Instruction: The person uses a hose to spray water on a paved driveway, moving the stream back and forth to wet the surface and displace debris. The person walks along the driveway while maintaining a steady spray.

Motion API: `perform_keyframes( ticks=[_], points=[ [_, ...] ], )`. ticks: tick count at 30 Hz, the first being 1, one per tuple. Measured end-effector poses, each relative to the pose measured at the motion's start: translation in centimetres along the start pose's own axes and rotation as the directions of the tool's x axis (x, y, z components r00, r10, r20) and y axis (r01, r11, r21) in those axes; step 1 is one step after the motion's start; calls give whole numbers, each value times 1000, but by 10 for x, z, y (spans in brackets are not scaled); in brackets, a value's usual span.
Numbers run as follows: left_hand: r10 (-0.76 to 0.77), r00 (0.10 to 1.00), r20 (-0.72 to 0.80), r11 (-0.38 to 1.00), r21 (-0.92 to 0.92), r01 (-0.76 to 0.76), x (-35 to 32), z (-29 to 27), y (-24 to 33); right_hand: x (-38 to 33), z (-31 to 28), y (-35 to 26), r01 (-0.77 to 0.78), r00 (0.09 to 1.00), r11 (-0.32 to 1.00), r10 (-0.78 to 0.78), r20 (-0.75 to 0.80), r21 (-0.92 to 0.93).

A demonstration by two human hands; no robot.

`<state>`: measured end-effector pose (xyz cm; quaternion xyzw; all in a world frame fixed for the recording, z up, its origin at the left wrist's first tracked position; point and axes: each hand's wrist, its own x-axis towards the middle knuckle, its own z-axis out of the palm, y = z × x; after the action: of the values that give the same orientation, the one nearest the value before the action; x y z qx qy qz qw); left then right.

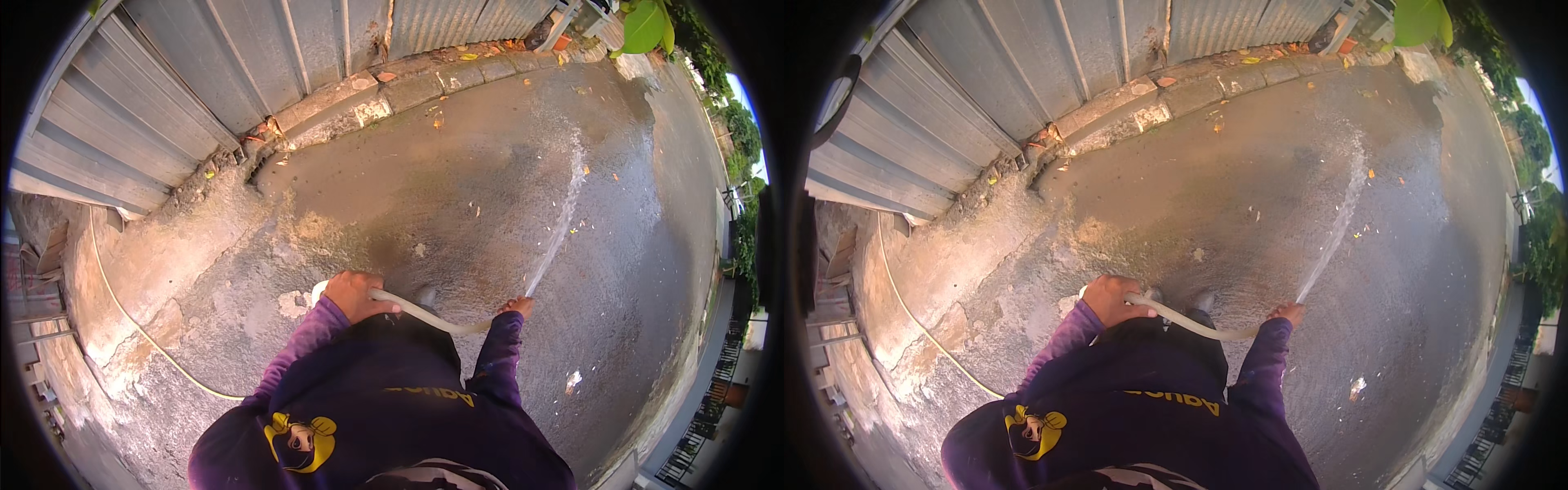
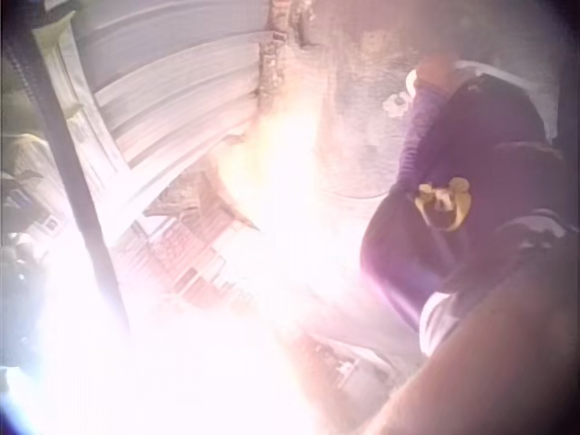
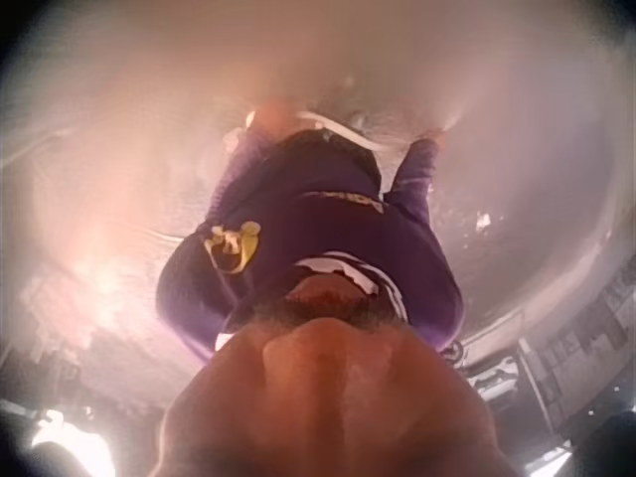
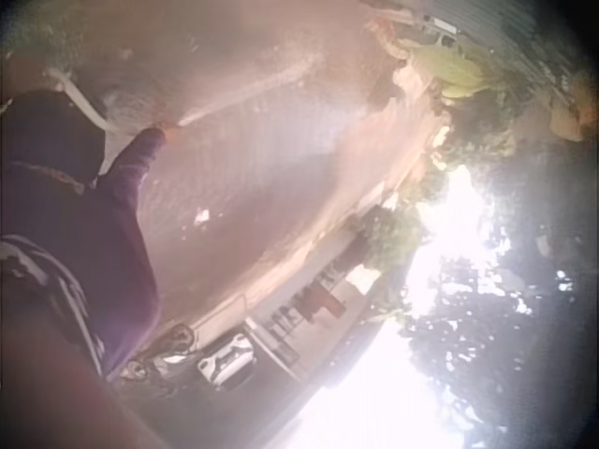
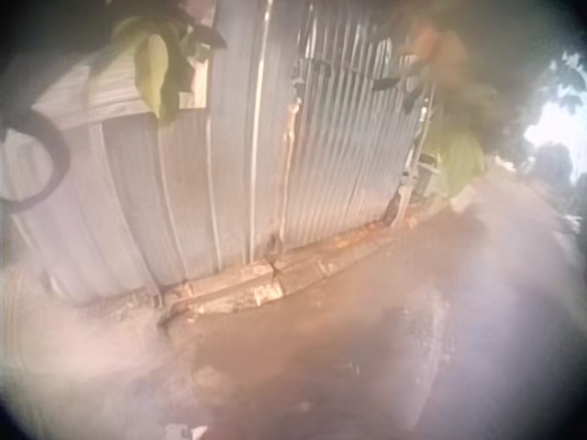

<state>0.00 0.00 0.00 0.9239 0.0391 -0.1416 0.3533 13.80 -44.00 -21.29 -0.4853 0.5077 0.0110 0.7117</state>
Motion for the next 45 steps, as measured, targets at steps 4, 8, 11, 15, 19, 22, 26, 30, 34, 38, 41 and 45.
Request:
perform_keyframes(
  ticks=[4,8,11,15,19,22,26,30,34,38,41,45],
  points=[
    [35,999,-29,997,-73,-37,6,16,8,7,-10,-32,49,983,989,-72,-171,-137],
    [22,1000,-2,996,-82,-23,-6,12,2,0,-17,-18,21,997,991,-29,-65,-132],
    [21,1000,1,997,-68,-21,-7,11,-1,-14,-5,-19,-33,997,988,22,-77,-149],
    [77,997,-13,995,-59,-78,-4,16,-9,-26,-9,-19,-10,1000,997,12,25,-74],
    [58,998,21,997,-54,-57,-4,8,-2,-12,-22,-21,-34,998,986,25,-59,-164],
    [69,998,15,997,-35,-68,-2,6,2,0,-30,-6,18,1000,995,-18,-2,-101],
    [76,997,-22,993,-86,-78,-6,-2,6,-15,-3,-11,35,991,965,-67,-116,-258],
    [88,996,-13,996,-27,-88,-5,-8,5,-11,10,-5,62,988,956,-99,-118,-286],
    [83,996,-11,996,-14,-83,-7,-9,0,-5,25,-2,68,982,957,-115,-153,-282],
    [108,994,-6,994,-31,-108,-8,-10,1,27,13,7,160,953,862,-261,-151,-481],
    [102,995,-7,995,-11,-102,-11,-10,-5,21,29,9,182,945,781,-307,-114,-597],
    [125,991,-38,992,-21,-126,-13,-13,-1,22,42,10,193,899,699,-407,-162,-689]
  ],
)
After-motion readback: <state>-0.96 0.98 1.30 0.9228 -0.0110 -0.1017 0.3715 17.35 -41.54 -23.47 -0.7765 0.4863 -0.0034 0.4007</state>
